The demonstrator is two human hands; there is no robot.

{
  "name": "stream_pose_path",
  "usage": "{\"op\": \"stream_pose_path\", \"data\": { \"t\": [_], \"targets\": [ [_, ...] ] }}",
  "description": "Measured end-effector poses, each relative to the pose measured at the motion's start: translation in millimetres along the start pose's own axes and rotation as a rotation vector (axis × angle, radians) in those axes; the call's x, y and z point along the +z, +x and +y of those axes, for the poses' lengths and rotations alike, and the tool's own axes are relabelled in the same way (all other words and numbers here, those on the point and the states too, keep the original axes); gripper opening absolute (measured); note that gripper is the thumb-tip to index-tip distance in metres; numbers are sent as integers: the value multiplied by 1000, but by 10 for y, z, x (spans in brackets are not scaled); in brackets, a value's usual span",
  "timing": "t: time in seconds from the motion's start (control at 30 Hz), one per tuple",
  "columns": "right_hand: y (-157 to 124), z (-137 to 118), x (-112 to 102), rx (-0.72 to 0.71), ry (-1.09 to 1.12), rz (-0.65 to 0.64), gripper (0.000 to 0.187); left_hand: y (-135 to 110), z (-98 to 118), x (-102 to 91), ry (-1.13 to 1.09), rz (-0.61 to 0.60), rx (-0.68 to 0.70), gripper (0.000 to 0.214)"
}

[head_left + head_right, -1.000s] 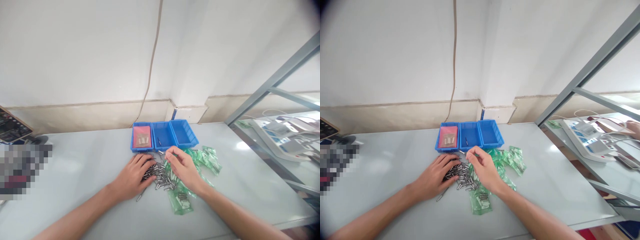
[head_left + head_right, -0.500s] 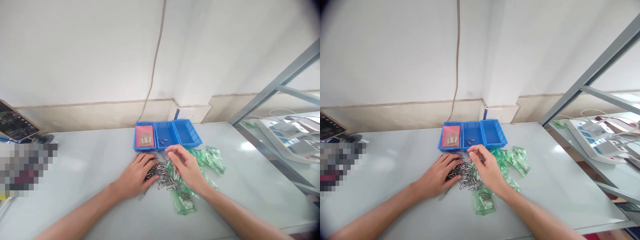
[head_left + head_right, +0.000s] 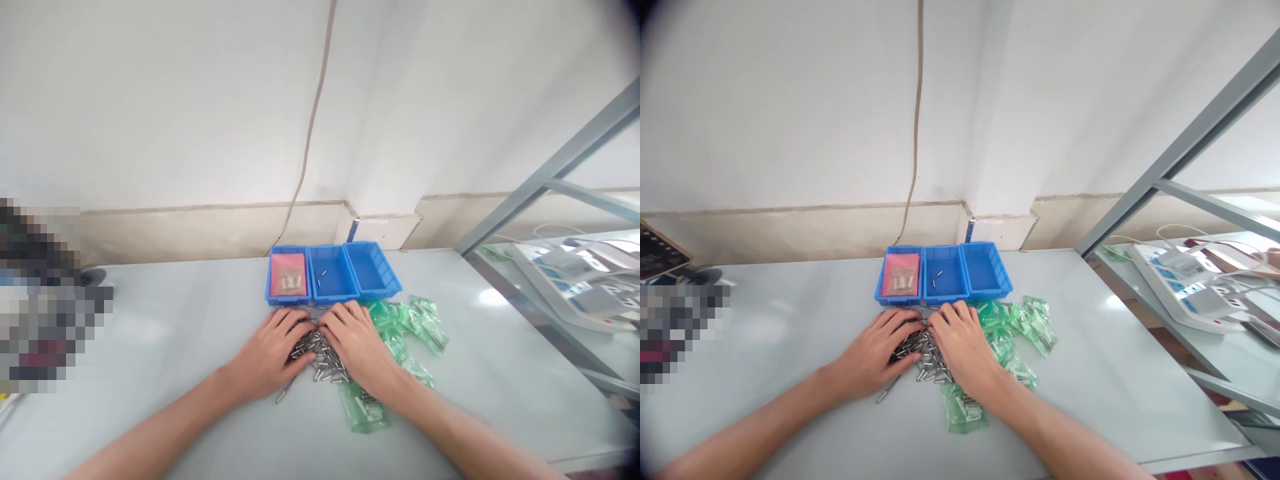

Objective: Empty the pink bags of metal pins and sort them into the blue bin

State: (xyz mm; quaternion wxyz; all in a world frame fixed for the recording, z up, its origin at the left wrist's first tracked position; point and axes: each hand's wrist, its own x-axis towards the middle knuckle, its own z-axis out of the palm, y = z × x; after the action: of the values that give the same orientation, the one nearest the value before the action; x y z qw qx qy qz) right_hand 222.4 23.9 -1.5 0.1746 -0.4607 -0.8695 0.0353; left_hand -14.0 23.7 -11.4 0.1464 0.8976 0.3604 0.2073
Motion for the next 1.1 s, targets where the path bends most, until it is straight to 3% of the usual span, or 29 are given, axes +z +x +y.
{"op": "stream_pose_path", "data": {
  "t": [0.47,0.7,1.1],
  "targets": [
    [-22,64,24,45,203,100,24,-11,-8,8,7,-6,1,35],
    [-16,57,16,92,236,72,25,-11,-2,-5,11,12,8,35],
    [-7,79,-49,89,304,157,27,-20,5,-6,33,18,7,35]
  ]
}}
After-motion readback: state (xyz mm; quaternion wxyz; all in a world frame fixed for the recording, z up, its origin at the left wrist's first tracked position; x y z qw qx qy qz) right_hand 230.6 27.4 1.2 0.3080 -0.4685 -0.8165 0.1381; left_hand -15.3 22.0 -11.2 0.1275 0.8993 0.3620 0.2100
